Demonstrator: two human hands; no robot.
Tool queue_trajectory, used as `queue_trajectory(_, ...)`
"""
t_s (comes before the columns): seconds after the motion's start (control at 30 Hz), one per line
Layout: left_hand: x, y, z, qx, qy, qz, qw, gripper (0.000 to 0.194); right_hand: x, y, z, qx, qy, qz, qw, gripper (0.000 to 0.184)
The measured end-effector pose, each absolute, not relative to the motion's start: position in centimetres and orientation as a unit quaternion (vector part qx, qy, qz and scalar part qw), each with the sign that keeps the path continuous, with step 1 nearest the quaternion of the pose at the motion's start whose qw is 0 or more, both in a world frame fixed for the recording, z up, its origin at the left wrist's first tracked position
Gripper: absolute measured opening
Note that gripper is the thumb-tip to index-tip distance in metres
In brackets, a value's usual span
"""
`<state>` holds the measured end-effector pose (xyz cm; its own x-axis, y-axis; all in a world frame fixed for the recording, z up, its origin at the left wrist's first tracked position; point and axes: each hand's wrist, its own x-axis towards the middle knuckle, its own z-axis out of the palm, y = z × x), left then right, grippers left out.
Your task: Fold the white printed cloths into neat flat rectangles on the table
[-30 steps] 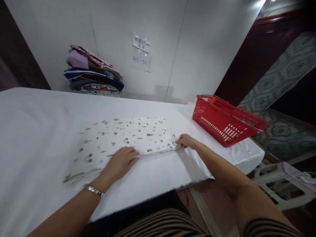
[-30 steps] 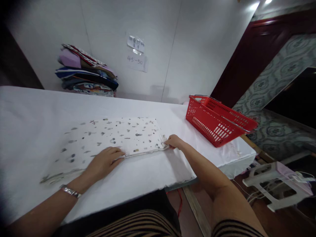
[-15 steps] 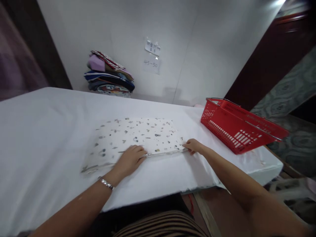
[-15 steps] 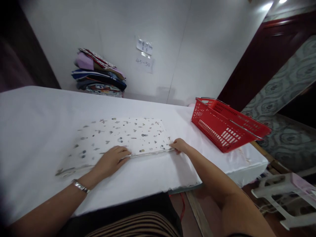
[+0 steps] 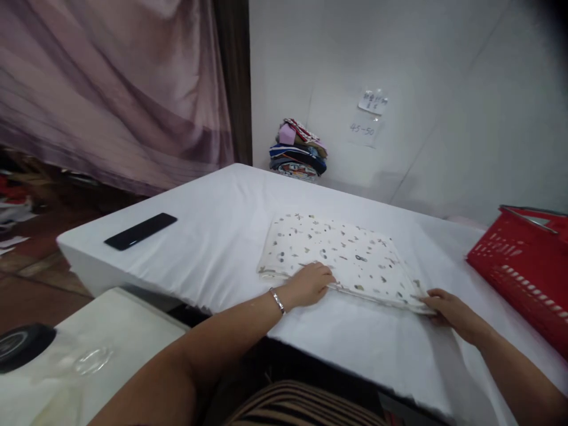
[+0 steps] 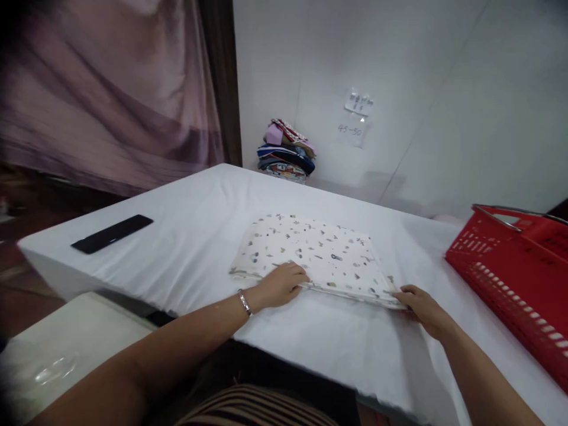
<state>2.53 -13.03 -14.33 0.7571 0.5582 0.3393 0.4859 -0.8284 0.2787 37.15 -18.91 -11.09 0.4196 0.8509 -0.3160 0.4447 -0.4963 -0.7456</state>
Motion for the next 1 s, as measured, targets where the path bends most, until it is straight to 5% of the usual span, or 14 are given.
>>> queue_trajectory(0.3, 1.5, -13.5, -15.8, 0.933, 0.284, 0.213, 0.056, 0.023, 39.5, -19.2, -13.1, -0.807, -0.385, 0.358, 0.269, 0.054)
queue_trajectory(0.53, -7.9, -15.3, -16.2, 0.775, 0.550, 0.311, 0.031, 0.034, 40.6, -19.9, -14.3, -0.789, -0.365, 0.370, 0.329, 0.059)
queue_trajectory(0.7, -9.8, -17.5, -14.6, 0.686, 0.685, 0.239, 0.054, 0.029, 42.0, -19.6, -15.4, -0.765, -0.337, 0.414, 0.360, 0.057)
queue_trajectory(1.0, -7.8, -16.3, -14.1, 0.696, 0.688, 0.202, 0.038, 0.018, 41.4, -19.9, -15.2, -0.750, -0.337, 0.429, 0.373, 0.053)
